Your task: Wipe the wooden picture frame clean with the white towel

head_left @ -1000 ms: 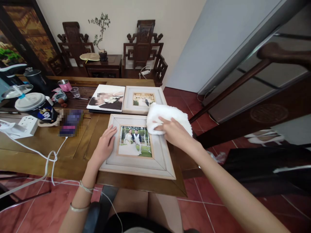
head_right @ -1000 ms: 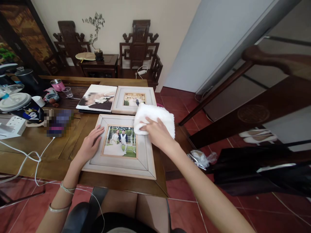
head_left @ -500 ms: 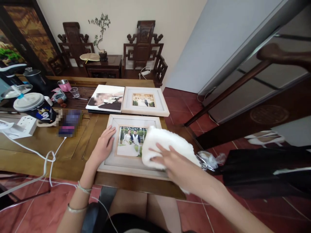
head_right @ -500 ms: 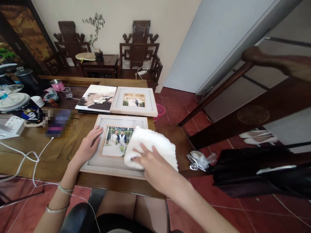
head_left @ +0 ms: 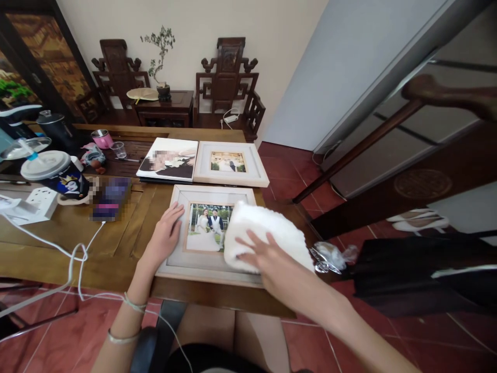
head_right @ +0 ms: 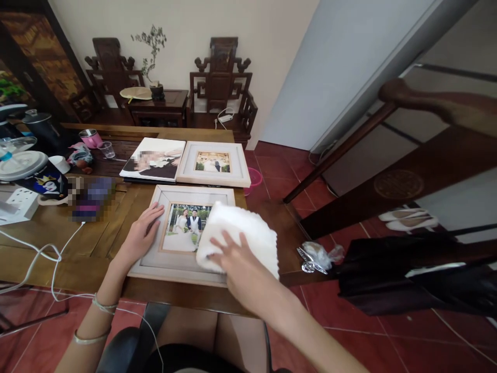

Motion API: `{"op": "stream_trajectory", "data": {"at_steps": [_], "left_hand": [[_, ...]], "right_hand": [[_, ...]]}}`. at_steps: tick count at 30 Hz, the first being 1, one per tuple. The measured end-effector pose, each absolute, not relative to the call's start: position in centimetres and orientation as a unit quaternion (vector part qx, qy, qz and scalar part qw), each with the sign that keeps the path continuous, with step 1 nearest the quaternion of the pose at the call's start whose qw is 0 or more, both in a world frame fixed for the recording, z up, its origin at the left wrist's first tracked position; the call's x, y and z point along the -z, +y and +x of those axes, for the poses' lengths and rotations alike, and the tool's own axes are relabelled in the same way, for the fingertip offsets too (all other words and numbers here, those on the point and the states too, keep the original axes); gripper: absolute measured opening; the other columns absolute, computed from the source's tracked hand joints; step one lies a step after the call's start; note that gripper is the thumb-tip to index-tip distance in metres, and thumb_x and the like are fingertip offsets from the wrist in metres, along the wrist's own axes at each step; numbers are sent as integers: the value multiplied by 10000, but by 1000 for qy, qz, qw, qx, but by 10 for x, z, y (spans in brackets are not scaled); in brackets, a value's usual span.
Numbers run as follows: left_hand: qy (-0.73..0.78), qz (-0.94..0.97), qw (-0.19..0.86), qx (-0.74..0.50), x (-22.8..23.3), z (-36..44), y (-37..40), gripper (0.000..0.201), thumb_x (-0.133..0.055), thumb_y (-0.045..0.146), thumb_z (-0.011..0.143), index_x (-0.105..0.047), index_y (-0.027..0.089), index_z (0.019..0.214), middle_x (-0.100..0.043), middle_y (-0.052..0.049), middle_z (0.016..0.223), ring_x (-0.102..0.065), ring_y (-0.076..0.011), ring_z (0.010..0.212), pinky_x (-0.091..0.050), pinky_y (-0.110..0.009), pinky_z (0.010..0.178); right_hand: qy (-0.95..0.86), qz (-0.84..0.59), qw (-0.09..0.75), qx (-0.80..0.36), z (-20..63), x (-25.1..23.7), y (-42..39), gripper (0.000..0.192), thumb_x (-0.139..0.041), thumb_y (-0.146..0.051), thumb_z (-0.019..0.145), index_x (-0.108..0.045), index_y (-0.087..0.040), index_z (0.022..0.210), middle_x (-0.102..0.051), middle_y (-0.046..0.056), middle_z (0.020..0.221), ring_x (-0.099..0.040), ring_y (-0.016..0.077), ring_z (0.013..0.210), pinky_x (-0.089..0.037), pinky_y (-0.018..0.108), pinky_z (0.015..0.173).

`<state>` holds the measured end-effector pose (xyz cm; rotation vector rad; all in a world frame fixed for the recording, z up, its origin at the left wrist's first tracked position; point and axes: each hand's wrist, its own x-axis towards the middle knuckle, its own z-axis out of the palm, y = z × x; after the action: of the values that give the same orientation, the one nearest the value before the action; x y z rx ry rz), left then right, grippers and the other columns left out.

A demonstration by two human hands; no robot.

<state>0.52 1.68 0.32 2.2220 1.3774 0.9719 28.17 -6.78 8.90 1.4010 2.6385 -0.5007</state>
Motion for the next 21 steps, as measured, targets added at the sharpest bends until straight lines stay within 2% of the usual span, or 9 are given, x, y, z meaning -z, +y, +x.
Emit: {"op": "stream_trajectory", "data": {"at_steps": [4, 8, 12, 15, 18, 21], "left_hand": [[487, 783, 179, -343, -2, 5, 18, 376, -406, 215, 941, -598, 116, 1249, -575, -145, 1353, -415, -248, 1368, -346, -483, 1138], [483, 788, 179, -338, -3, 5, 18, 378, -412, 219, 941, -593, 123, 1259, -573, -144, 1356, -413, -253, 1369, -341, -493, 1139], [475, 797, 171, -331, -4, 4, 17, 381, -409, 217, 942, -591, 116, 1261, -576, -148, 1352, -412, -257, 1369, -333, -505, 1139], [477, 795, 173, -332, -5, 3, 16, 381, -405, 214, 942, -589, 122, 1262, -572, -147, 1356, -412, -254, 1369, -337, -509, 1135], [478, 792, 175, -338, -4, 3, 16, 380, -408, 210, 939, -589, 134, 1265, -577, -141, 1352, -415, -252, 1368, -339, -511, 1134], [478, 790, 173, -344, -4, 3, 17, 377, -413, 213, 938, -593, 142, 1262, -585, -136, 1343, -420, -252, 1364, -339, -508, 1135]], "right_hand": [[892, 394, 61, 212, 284, -98, -101, 711, -388, 84, 658, -612, -220, 1261, -408, 84, 1498, -224, 318, 1429, -234, 642, 1110], [885, 409, 52, 219, 281, -96, -77, 741, -350, 87, 639, -588, -183, 1287, -440, 98, 1475, -249, 296, 1423, -279, 570, 1121], [871, 471, -31, 134, 280, -74, -19, 713, -365, 64, 676, -534, -114, 1345, -437, 166, 1464, -202, 302, 1436, -193, 571, 1145], [866, 492, -60, 69, 279, -57, 11, 699, -390, 68, 676, -517, -66, 1351, -417, 190, 1473, -195, 321, 1435, -163, 570, 1147], [867, 495, -42, 37, 274, -53, 14, 712, -389, 82, 670, -515, -73, 1354, -377, 168, 1503, -196, 370, 1424, -167, 618, 1123], [873, 484, 3, 59, 269, -61, -10, 720, -400, 84, 659, -535, -97, 1342, -362, 154, 1514, -206, 400, 1412, -174, 651, 1105]]}}
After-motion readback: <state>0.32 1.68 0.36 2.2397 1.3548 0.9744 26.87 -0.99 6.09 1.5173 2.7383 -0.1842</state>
